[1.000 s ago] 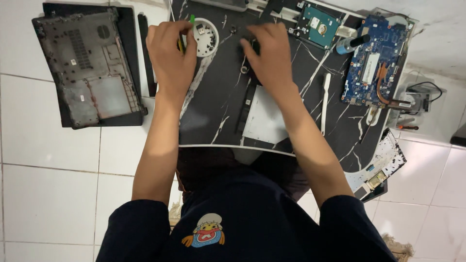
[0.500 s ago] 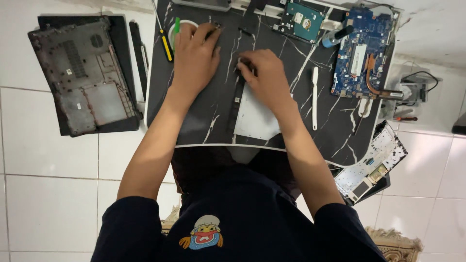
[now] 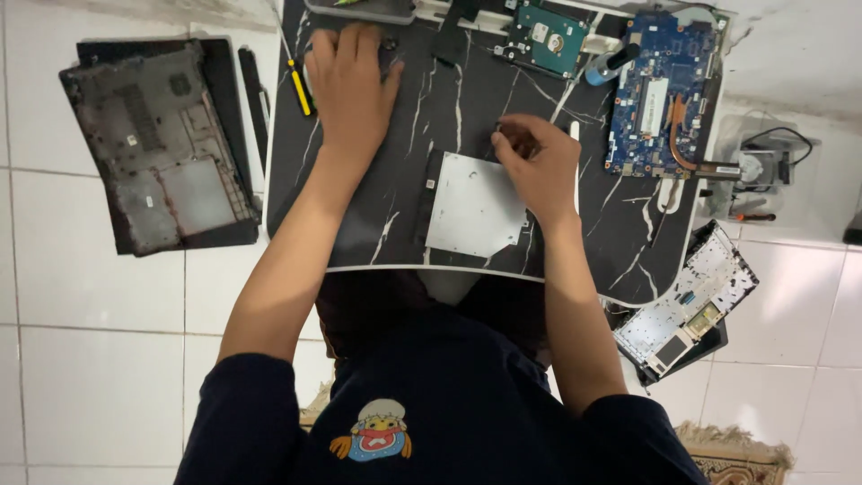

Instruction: Cleaning and organizing laptop components during a repair process

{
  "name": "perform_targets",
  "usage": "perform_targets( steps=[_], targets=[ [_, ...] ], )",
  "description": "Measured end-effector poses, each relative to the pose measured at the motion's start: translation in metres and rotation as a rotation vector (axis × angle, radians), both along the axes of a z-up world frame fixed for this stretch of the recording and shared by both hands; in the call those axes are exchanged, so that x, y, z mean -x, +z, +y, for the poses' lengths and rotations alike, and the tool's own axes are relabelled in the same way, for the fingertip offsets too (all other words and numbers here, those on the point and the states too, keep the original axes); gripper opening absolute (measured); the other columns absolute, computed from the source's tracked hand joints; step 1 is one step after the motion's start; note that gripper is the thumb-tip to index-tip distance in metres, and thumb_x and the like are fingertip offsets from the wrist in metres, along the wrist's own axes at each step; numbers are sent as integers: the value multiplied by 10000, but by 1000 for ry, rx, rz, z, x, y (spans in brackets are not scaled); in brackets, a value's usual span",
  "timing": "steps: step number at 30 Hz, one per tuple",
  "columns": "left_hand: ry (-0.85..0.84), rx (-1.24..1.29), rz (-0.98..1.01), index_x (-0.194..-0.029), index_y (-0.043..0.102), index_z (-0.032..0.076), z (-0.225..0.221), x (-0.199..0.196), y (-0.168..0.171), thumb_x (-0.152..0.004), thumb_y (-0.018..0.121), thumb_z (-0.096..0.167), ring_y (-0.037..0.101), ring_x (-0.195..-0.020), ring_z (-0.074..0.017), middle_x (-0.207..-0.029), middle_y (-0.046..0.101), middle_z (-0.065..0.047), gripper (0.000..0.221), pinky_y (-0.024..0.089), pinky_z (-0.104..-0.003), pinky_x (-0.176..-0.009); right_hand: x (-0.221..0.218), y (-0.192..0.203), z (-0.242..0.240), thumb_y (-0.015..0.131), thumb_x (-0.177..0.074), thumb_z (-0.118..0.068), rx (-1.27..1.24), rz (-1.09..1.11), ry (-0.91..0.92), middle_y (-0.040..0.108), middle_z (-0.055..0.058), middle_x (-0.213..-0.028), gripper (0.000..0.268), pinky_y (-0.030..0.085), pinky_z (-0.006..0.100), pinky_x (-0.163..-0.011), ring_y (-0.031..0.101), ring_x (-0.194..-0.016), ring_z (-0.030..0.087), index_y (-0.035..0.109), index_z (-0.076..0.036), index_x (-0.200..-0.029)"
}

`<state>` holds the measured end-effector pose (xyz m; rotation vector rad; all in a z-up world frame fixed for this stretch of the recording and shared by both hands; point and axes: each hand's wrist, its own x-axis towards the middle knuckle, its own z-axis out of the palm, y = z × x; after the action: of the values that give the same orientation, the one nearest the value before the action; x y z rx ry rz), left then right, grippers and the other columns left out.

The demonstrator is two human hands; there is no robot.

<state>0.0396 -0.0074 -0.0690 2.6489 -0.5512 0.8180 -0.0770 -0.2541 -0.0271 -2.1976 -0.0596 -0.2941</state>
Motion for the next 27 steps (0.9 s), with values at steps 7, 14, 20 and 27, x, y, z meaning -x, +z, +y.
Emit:
perform_targets(
  steps=[7, 14, 20, 27],
  targets=[
    [131, 74, -14, -888, 743, 141, -10, -17, -7, -798, 895, 274, 466, -858, -320, -945, 622, -35, 221, 397, -480, -704, 7, -10, -7, 759, -984, -54, -82, 21, -27, 738, 85, -895, 145, 550, 291, -650, 641, -732, 143, 765, -21, -1125],
    [87, 112, 33, -803, 628, 163, -11, -19, -8, -723, 824, 299, 478, -829, -343, -861, 609, -57, 252, 382, -486, -677, 7, -18, -10, 752, -988, -75, -62, -11, -31, 750, 91, -906, 143, 581, 294, -682, 682, -774, 157, 766, -18, -1119],
    [-15, 284, 164, -779, 678, 163, -4, -20, -11, -715, 822, 160, 499, -806, -332, -728, 693, 10, 158, 388, -483, -682, -3, -14, -12, 693, -978, -121, 213, 20, 64, 705, 120, -993, 208, 527, 384, -777, 646, -885, 249, 765, -9, -1137],
    [-103, 397, 215, -938, 748, 125, 0, -21, 3, -822, 840, 103, 570, -795, -296, -780, 722, -23, 150, 476, -458, -687, -66, -7, 21, 755, -1031, -111, 562, -232, 247, 569, 192, -1225, 323, 479, 478, -894, 536, -1061, 379, 656, -97, -1338]
  ],
)
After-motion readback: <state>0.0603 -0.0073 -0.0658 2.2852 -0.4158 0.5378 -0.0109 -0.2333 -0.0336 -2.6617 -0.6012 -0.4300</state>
